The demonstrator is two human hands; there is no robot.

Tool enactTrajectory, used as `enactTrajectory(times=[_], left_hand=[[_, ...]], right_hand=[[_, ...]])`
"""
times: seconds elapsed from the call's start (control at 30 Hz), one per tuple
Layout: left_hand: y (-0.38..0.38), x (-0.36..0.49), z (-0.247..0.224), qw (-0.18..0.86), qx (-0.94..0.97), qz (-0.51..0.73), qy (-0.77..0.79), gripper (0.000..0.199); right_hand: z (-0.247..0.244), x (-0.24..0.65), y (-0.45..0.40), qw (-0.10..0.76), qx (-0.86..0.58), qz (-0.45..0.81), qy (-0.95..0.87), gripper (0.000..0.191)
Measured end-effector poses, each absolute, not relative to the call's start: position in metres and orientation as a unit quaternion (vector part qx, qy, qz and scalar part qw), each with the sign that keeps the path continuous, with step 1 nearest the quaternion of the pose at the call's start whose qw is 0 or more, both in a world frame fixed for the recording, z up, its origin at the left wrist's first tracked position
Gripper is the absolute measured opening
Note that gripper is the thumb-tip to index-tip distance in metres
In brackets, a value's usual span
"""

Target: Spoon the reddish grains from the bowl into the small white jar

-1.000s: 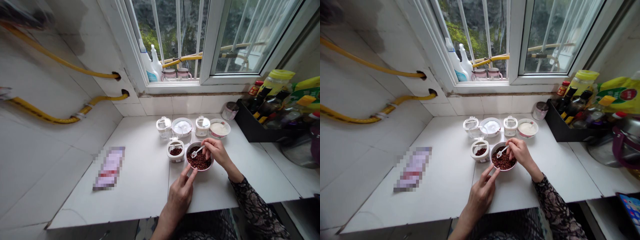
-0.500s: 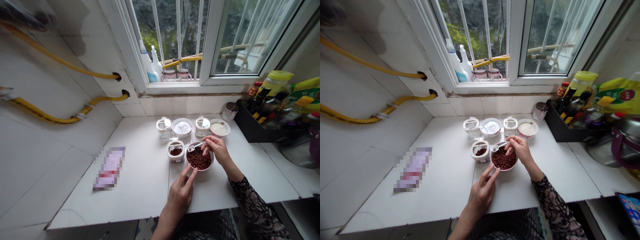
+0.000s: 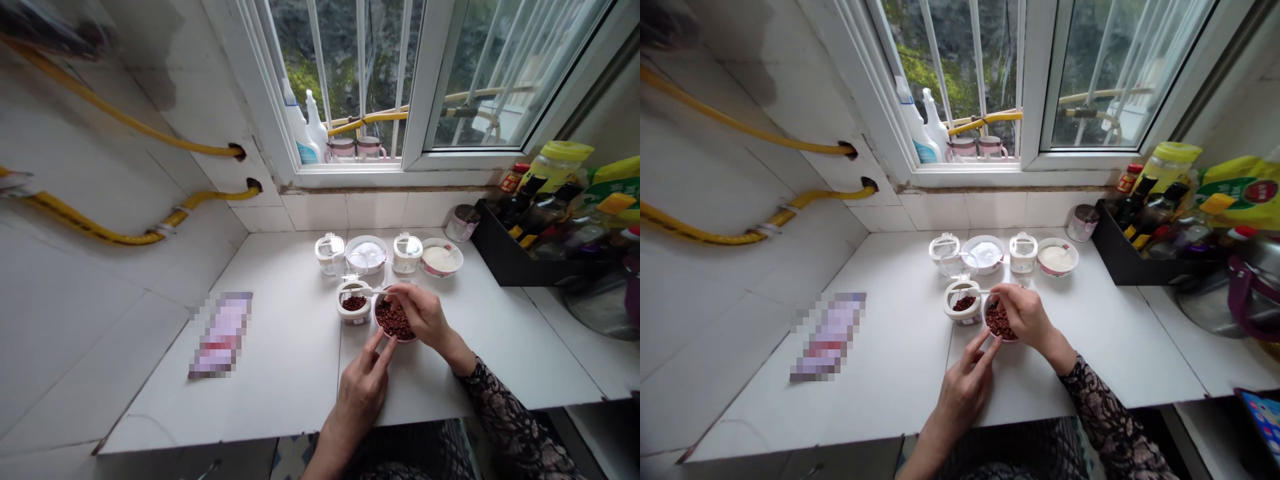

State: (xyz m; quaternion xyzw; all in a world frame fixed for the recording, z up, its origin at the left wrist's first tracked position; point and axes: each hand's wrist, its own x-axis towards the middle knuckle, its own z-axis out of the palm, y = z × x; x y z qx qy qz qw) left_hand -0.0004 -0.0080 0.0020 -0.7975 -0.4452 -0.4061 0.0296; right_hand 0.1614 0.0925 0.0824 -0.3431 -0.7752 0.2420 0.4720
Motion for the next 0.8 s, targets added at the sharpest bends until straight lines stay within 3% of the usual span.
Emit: enactTrajectory(times=[0.13, 0.47, 0.8], left_hand=[[-0.008, 0.0, 0.003, 0.027, -0.797, -0.406, -0.446, 0.066], [-0.009, -0.001, 0.004, 0.022, -0.799, -0.401, -0.447, 0.067], [-0.009, 0.0, 0.003, 0.022, -0.798, -0.404, -0.447, 0.064]], right_hand=[[0.087, 0.179, 0.101, 0.479, -0.414, 0.297, -0.715, 0.019], [0.078, 0.179, 0.107, 0.35, -0.457, 0.233, -0.784, 0.02], [0.076, 0.181, 0.111, 0.396, -0.471, 0.421, -0.667, 0.021]])
